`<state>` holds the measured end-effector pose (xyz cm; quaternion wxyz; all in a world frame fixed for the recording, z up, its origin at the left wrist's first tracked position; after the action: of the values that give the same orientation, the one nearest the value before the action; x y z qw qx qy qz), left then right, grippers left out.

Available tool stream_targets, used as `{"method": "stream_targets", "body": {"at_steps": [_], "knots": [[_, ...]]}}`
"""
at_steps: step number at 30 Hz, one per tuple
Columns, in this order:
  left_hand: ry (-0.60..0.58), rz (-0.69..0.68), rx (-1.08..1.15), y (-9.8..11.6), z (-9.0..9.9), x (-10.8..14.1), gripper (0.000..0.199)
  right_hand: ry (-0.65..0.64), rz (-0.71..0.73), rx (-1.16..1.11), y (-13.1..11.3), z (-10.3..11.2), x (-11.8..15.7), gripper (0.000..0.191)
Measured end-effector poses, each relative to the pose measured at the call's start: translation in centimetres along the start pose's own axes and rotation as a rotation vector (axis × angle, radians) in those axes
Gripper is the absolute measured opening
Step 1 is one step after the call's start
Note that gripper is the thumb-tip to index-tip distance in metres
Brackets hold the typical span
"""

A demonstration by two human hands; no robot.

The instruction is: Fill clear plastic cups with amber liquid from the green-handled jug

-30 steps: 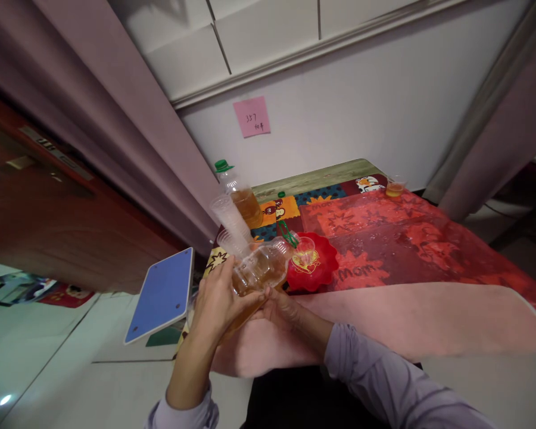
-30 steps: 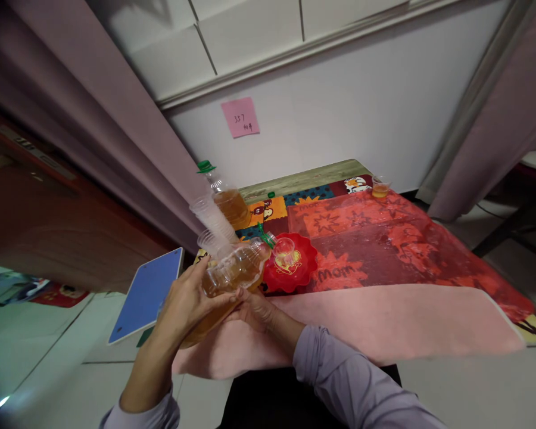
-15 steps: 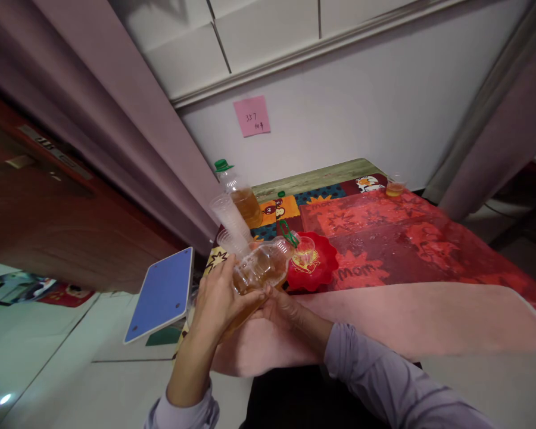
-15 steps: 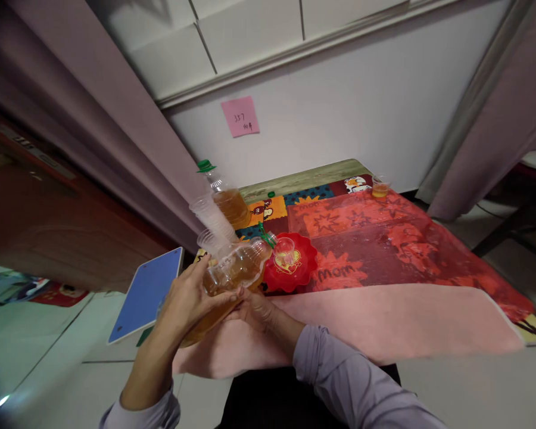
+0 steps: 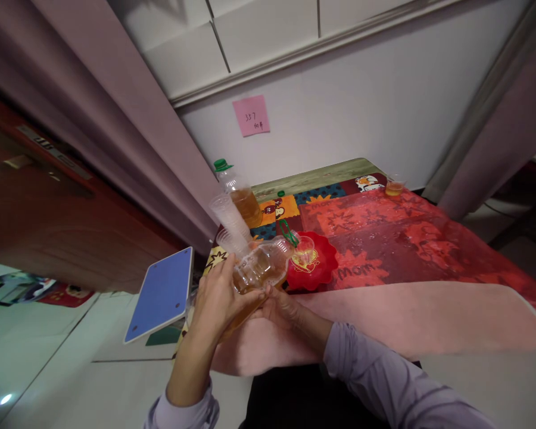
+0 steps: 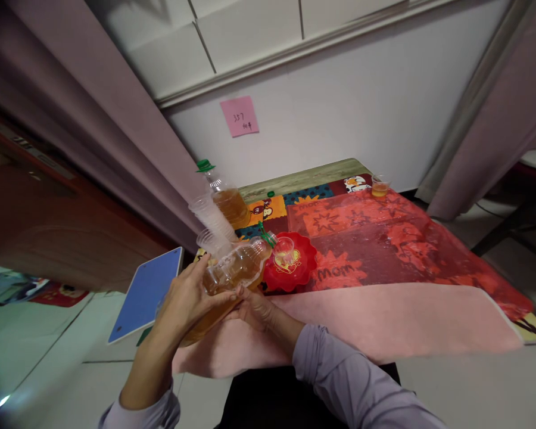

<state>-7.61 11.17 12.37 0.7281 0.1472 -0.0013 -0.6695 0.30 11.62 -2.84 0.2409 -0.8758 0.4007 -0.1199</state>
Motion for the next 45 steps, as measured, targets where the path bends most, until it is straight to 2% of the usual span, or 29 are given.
{"method": "stream_targets", "body": {"at_steps": [14, 22, 26, 31, 39, 45], "knots": [[0.014, 0.000, -0.016, 0.2, 0.2, -0.1, 0.090, -0.033, 0.003, 0.014, 0.5, 0.6, -0.3, 0.077], [-0.003, 0.023, -0.014, -0.3, -0.2, -0.3, 0.097, -0.050, -0.008, 0.015, 0.9, 1.0, -0.6, 0.086], [0.003, 0.021, -0.015, -0.1, -0.1, -0.4, 0.096, -0.031, -0.006, 0.022, 0.7, 0.9, -0.4, 0.080], [0.004, 0.010, -0.011, 0.0, -0.1, -0.4, 0.092, -0.071, 0.002, 0.021, 0.7, 0.7, -0.4, 0.069], [-0.011, 0.004, -0.035, 0.4, 0.0, -0.5, 0.088, -0.076, -0.005, -0.001, 0.7, 0.7, -0.5, 0.079], [-0.050, 0.028, -0.049, 0.9, 0.3, -0.6, 0.086, -0.057, -0.010, -0.035, 0.7, 0.6, -0.5, 0.079]]}}
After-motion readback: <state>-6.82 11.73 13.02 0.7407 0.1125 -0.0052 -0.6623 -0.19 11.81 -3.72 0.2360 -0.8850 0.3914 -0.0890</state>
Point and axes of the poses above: each hand's wrist, its own x-axis away from the middle knuckle, its own z-axis out of the back of the hand, y = z × x, the point moved 7 cm from there along -x, towards the middle knuckle, and after that the axes turned 7 degrees about y, right-handed, at the moved point
